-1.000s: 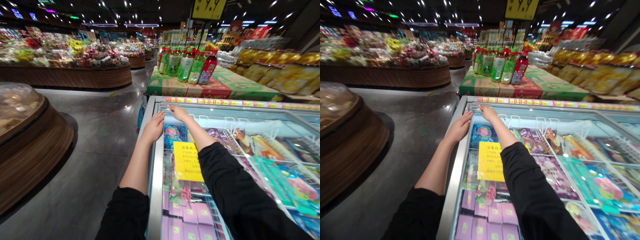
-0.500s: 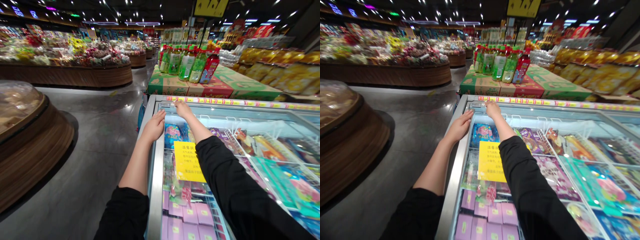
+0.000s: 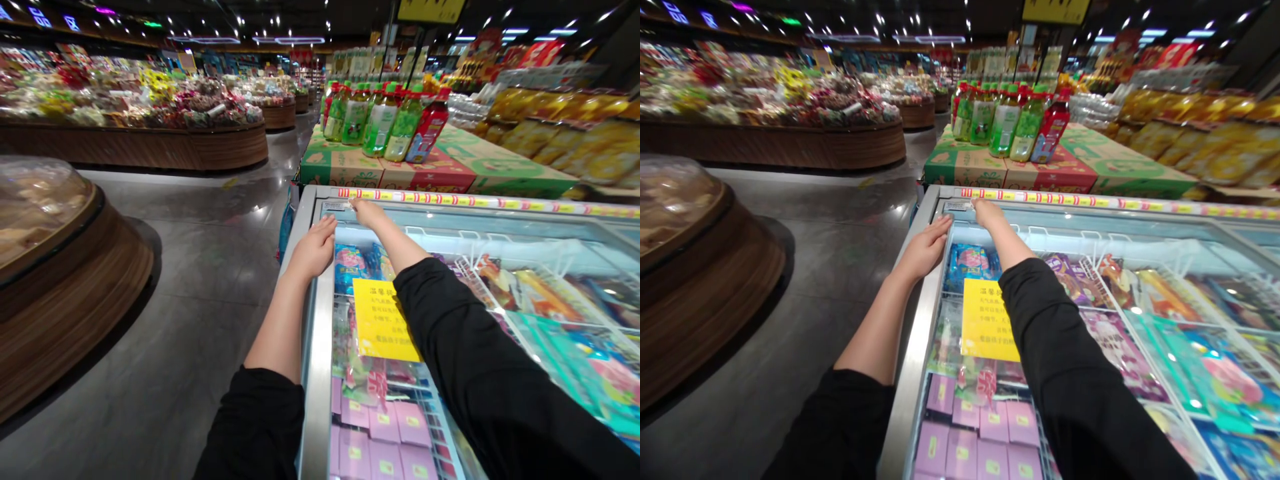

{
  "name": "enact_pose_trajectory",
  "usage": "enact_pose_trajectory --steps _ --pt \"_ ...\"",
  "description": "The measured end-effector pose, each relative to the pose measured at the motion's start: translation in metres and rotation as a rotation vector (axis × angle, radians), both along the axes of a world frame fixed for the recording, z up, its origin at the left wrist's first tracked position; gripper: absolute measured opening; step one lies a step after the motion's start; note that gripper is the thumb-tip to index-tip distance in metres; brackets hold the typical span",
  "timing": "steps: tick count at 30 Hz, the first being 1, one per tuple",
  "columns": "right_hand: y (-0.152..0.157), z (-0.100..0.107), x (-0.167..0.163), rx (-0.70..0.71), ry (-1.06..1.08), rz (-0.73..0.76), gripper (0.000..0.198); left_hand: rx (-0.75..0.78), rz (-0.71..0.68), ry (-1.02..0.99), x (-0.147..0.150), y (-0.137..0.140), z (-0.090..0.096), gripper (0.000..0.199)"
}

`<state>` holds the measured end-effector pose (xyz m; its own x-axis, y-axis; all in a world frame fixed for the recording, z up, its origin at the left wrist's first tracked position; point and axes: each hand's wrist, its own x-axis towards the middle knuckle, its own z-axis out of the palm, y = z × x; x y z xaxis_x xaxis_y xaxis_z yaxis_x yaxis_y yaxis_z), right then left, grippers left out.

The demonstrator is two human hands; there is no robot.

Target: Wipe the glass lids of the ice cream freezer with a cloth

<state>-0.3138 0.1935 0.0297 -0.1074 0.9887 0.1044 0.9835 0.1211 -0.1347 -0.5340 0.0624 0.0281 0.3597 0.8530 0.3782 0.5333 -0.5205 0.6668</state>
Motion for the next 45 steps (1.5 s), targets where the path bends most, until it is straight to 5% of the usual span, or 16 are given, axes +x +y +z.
enact_pose_trajectory --steps 5,9,13,18,22,26,35,39,45 --pt "-0.026 -0.008 0.004 0.028 -0.052 -0.095 0.046 -0.001 0.003 0.006 0.002 0.000 0.000 0.055" --pt "-0.041 -0.015 -0.009 0.042 -0.050 0.039 0.053 0.013 0.003 0.000 0.003 0.000 0.001 0.055" --pt "-0.021 -0.014 -0.017 0.038 0.041 0.175 0.062 0.018 -0.017 0.011 0.002 -0.001 0.003 0.053" --pt "-0.001 -0.013 0.011 0.019 0.076 0.078 0.062 0.017 -0.022 0.017 0.001 -0.003 0.003 0.053" --pt "-0.030 -0.024 0.036 0.058 0.076 0.048 0.061 0.005 -0.021 0.009 0.003 -0.001 0.002 0.053" --pt "-0.058 -0.031 0.027 0.025 0.117 0.165 0.060 0.005 -0.017 0.002 0.003 0.000 0.002 0.054" --pt "-0.020 -0.019 0.009 -0.001 0.212 0.163 0.054 0.025 -0.033 -0.010 0.000 0.003 -0.002 0.055" --pt "-0.046 -0.022 0.027 0.035 0.178 0.126 0.055 0.022 -0.032 -0.027 0.001 0.003 -0.002 0.053" --pt "-0.073 -0.032 0.012 0.058 0.196 0.299 0.055 0.020 -0.029 -0.053 0.003 0.002 -0.002 0.055"
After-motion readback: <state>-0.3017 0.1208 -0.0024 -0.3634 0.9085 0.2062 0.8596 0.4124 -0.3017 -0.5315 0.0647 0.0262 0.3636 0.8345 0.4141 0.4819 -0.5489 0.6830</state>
